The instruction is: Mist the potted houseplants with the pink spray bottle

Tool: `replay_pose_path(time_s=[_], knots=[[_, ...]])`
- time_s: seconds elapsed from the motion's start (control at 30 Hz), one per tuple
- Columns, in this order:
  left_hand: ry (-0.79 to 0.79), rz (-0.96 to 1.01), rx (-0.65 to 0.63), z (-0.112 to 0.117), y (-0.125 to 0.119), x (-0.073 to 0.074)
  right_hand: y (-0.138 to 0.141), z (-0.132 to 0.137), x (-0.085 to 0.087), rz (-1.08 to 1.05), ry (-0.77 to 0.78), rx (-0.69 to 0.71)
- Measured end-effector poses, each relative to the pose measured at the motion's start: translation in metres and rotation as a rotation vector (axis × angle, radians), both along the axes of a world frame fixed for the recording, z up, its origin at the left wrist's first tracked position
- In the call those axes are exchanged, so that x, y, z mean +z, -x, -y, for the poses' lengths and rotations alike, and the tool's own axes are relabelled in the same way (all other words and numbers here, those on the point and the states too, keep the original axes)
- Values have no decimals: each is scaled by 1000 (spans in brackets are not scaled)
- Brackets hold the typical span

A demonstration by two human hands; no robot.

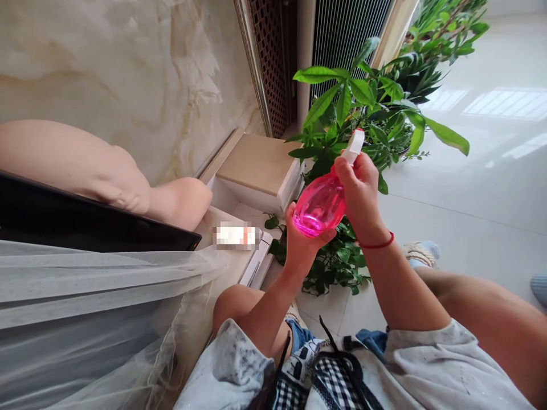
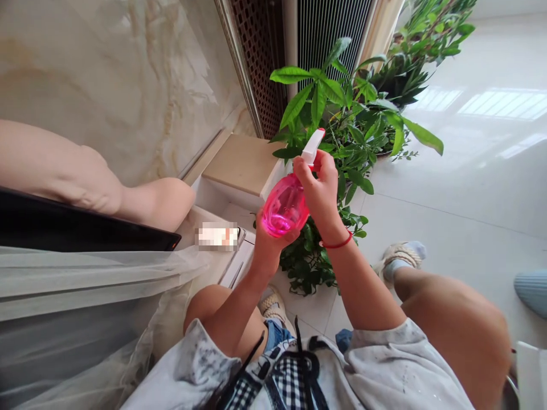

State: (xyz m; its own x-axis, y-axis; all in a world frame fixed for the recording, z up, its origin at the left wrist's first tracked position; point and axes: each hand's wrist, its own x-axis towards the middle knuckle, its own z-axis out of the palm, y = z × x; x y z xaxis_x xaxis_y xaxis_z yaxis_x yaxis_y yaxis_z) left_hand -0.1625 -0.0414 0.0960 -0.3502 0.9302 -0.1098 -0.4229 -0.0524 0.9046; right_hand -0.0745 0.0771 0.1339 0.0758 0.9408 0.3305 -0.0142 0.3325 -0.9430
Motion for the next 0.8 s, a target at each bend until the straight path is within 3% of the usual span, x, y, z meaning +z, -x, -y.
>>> replay_pose_path(time_s=[0.17, 0.37, 0.53, 0.8], knots=[[29, -51, -111, 3, -13, 6, -22, 2, 1, 17, 66, 28], [10, -27, -174, 8, -40, 1, -54, 6, -5, 35, 123, 114], [31, -18, -196, 14, -64, -12, -82, 12, -10, 50, 194, 143], [130, -120, -110, 26, -106, -40, -122, 21, -17, 63, 437, 178]])
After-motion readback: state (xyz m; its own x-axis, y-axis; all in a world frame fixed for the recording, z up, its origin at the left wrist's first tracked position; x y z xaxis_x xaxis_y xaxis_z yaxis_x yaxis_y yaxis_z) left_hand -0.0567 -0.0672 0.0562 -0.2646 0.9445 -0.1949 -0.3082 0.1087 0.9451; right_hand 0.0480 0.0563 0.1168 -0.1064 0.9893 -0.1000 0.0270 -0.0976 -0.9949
